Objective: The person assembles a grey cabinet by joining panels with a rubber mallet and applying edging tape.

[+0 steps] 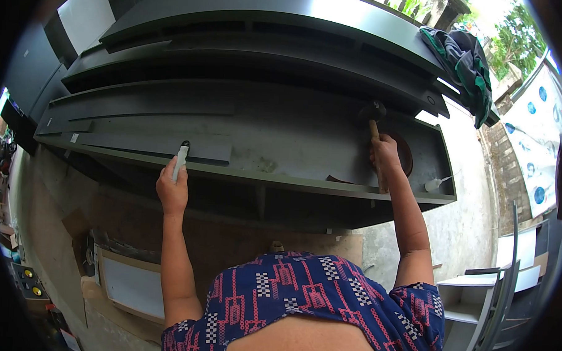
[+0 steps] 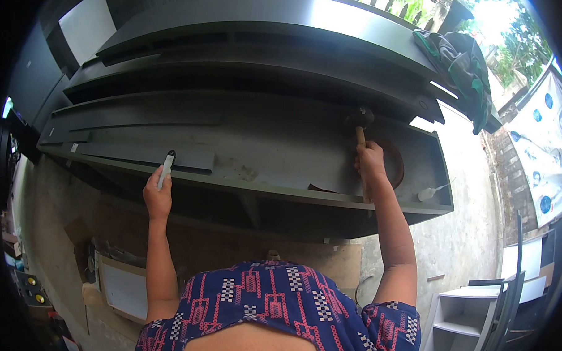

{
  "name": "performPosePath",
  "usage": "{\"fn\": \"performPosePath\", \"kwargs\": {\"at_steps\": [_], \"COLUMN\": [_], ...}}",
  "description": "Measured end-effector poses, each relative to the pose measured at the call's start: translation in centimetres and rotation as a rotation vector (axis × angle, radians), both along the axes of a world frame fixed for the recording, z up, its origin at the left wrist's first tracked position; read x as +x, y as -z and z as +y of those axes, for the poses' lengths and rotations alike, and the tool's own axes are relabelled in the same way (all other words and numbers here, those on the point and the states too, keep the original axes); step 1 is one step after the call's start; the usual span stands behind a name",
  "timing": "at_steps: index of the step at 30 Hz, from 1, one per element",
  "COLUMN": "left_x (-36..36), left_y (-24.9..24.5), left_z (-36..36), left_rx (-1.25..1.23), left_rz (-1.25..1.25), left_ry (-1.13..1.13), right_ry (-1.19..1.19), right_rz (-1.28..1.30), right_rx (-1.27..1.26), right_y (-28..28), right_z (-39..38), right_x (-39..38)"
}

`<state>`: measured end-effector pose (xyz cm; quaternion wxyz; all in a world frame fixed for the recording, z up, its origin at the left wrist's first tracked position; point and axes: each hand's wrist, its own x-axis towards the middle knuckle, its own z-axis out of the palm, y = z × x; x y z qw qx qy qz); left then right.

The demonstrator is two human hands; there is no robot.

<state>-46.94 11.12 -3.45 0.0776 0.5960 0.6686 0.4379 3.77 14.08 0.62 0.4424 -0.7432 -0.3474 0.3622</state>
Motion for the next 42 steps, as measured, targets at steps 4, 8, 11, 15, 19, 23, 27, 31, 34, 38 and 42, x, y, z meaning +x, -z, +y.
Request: {"fn": "performPosePath", "kwargs": {"at_steps": [4,8,11,15,19,23,27,31,34,38,42], "left_x": [0.2,0.1,0.1,0.1,0.2,0.2,0.7,1.0,1.1,1.0,1.0], "left_y": [-0.2,0.1,0.3,0.3,0.3,0.6,0.6,0.4,0.4,0.3,-1.0], "left_z": [-0.1,0.1,0.1,0.0,0.1,0.1,0.1,0.3,0.2,0.2,-0.4], "left_rx": [0.0,0.016,0.011,0.015,0.05,0.112,0.081,0.095,0.08,0.109,0.125], "left_rz": [0.008,0.005,0.013,0.018,0.053,0.084,0.077,0.063,0.063,0.008,-0.066], "left_ry": [-0.005,-0.001,-0.01,-0.004,0.006,0.001,-0.054,-0.047,-0.05,-0.008,0.05], "right_ry": [-0.047,-0.028,-0.04,-0.055,-0.074,-0.121,-0.163,-0.157,-0.166,-0.154,-0.165], "right_rz": [-0.039,-0.057,-0.06,-0.063,-0.064,-0.094,-0.168,-0.19,-0.188,-0.182,-0.143], "right_rx": [-0.044,-0.06,-0.046,-0.044,-0.009,0.055,0.022,0.034,-0.051,-0.071,0.014], "right_y": [0.3,-0.9,-0.5,-0.5,0.6,2.4,1.5,0.2,-0.9,-1.3,0.4], "right_z": [0.4,0.1,0.3,0.4,0.5,1.0,0.8,0.4,0.4,0.2,0.2], "right_x": [0.7,-0.4,-0.2,-0.1,0.7,1.8,1.3,0.1,0.0,-0.3,1.6]}}
